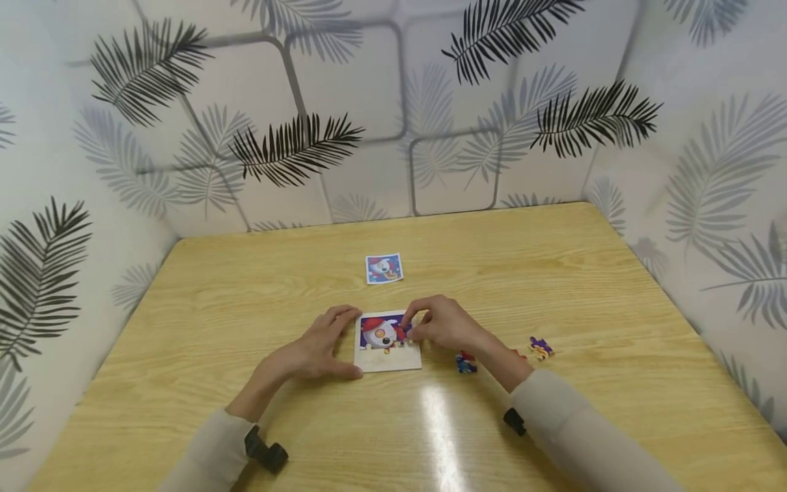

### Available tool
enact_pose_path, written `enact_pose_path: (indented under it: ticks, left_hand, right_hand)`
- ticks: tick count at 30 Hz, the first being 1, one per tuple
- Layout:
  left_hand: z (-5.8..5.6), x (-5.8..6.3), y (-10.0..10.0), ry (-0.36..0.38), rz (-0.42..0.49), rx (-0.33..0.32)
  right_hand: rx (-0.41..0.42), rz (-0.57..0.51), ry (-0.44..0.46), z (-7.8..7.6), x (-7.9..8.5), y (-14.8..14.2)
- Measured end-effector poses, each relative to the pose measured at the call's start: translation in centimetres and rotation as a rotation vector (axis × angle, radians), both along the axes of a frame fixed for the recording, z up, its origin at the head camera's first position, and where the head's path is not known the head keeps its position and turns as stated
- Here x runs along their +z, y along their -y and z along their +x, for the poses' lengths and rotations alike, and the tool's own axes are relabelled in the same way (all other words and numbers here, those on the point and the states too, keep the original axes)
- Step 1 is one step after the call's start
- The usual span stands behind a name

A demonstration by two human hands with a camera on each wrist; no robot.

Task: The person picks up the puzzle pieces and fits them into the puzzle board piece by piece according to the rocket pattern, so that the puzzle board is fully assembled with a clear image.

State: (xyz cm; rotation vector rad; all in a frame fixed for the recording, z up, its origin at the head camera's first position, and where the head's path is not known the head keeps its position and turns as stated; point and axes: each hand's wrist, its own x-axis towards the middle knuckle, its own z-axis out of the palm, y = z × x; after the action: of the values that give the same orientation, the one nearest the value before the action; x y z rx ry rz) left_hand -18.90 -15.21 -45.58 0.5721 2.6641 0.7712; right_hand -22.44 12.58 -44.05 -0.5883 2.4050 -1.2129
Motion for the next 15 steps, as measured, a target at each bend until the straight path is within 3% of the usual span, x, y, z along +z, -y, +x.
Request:
enact_pose_path:
  ticks: [8,15]
  left_hand:
    - [0.0,0.0,0.0,0.018,-0.003,0.006]
    - [-0.1,0.1,0.0,0.021,0.006,0.008]
  right_hand:
    - [-0.029,0.043,-0.009,0.1,-0.2,0.8]
    - [-0.034,0.111,-0.073,0.3,0.1,1.4]
